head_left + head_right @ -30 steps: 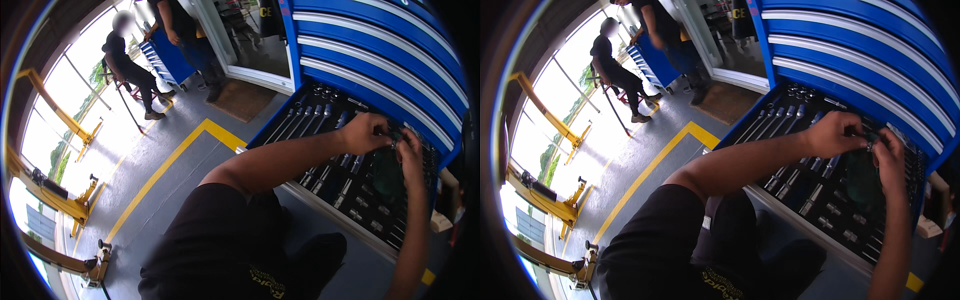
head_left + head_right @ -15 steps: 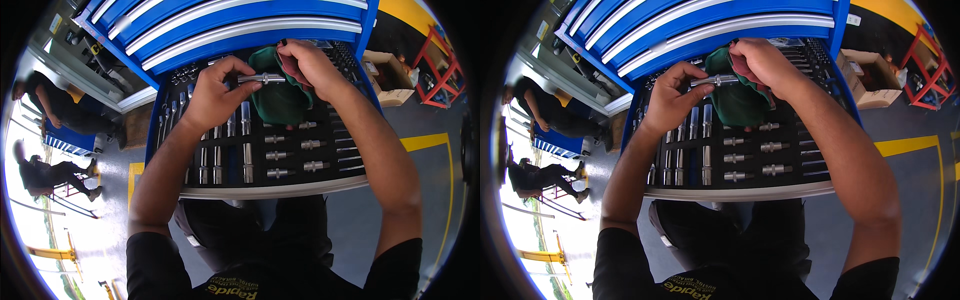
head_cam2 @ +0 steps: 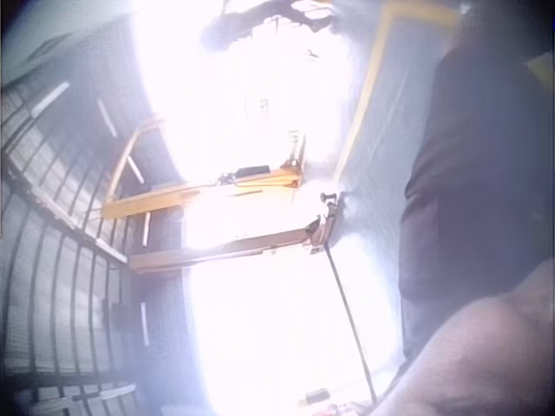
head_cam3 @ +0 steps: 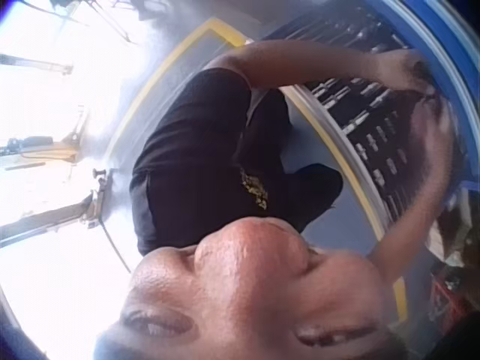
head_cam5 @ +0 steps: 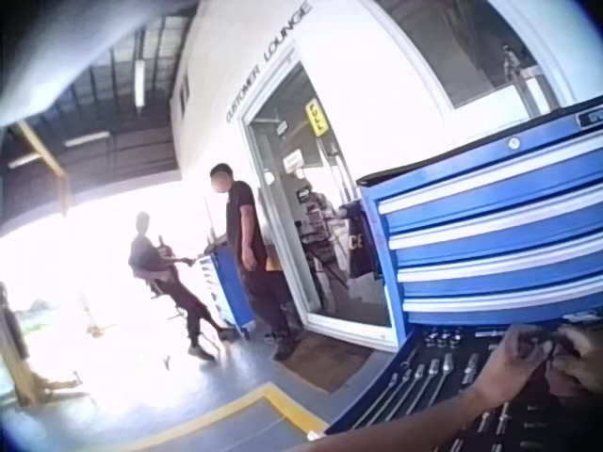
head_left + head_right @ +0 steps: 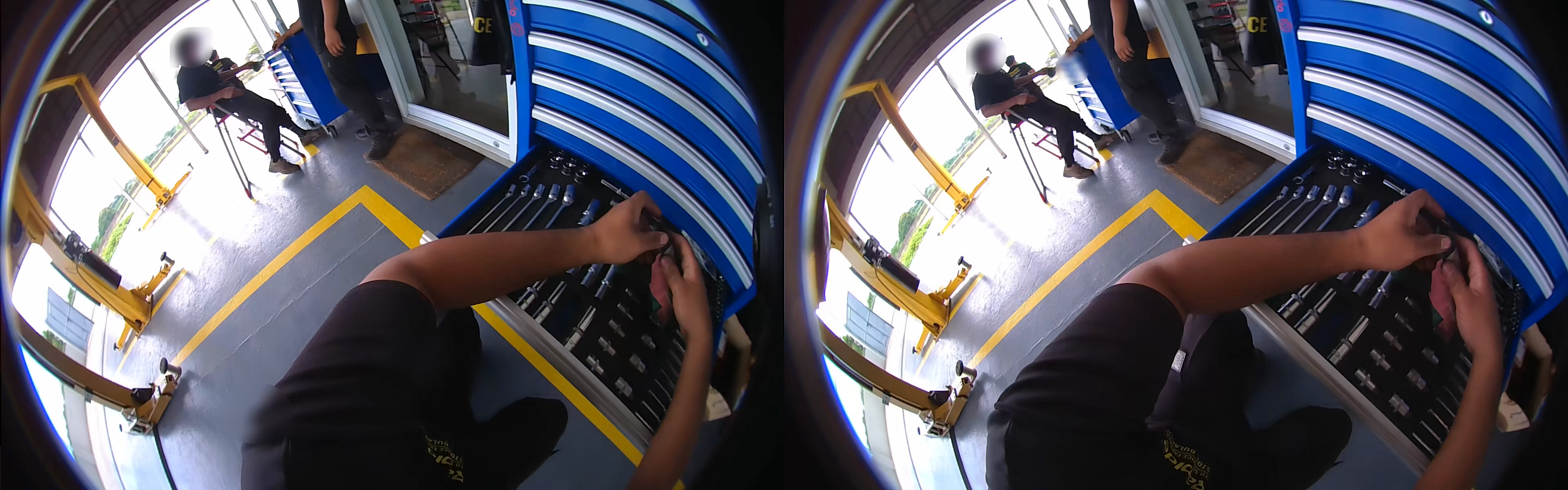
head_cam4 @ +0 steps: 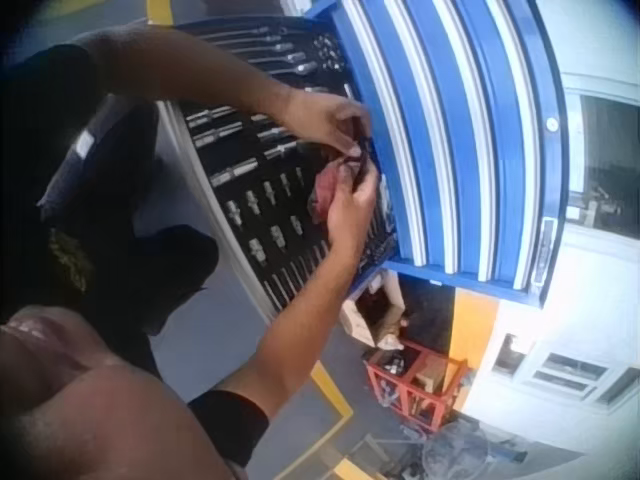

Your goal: The person kneels before an open blue tool chest and wipes multiple metal sockets with a green cloth. They pick up each socket, wipe it, and place it back into its slot in the drawer.

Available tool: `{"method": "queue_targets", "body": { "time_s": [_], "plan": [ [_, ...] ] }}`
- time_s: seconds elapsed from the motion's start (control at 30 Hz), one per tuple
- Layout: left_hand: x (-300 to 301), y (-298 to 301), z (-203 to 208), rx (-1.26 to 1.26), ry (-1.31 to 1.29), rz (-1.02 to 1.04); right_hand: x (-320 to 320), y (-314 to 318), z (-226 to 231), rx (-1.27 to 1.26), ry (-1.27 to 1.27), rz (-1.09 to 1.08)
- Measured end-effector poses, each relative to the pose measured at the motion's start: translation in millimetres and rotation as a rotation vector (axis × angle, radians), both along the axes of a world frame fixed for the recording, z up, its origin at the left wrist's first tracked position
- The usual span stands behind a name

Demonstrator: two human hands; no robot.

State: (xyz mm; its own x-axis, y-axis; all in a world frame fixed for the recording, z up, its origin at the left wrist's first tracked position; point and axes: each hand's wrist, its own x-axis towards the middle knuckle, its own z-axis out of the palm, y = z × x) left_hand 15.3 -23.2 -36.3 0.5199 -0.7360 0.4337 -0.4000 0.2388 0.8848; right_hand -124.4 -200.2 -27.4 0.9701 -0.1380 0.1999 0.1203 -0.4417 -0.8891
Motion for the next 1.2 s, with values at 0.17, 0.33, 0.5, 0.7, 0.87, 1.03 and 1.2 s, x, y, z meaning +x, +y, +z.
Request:
{"method": "queue_targets", "body": {
  "time_s": [0.17, 0.33, 0.5, 0.7, 0.87, 1.03, 1.2],
  "plan": [
    [-6, -6, 14, 0.091, -0.03, 0.076, 4, -16, -21, 0.143, -0.04, -0.194],
    [51, -24, -35, -0.071, -0.164, 0.108, 9, 7, -8, 0.619, -0.14, -0.08],
    [-20, -27, -8, 0.076, 0.312, -0.442, 4, 20, -7, 0.695, -0.258, -0.078],
    [-33, -15, 2, -0.06, 0.321, -0.172, 19, 37, -24, 0.474, -0.436, -0.139],
    [-16, -24, 0, 0.055, 0.14, -0.19, 10, -2, -22, 0.031, -0.401, -0.219],
    [-6, 4, 24, 0.282, 0.263, -0.21, 5, 3, -11, 0.271, -0.177, -0.169],
    [-14, 8, 25, 0.431, 0.112, -0.156, 6, 8, -6, 0.159, -0.249, -0.121]
  ]
}}
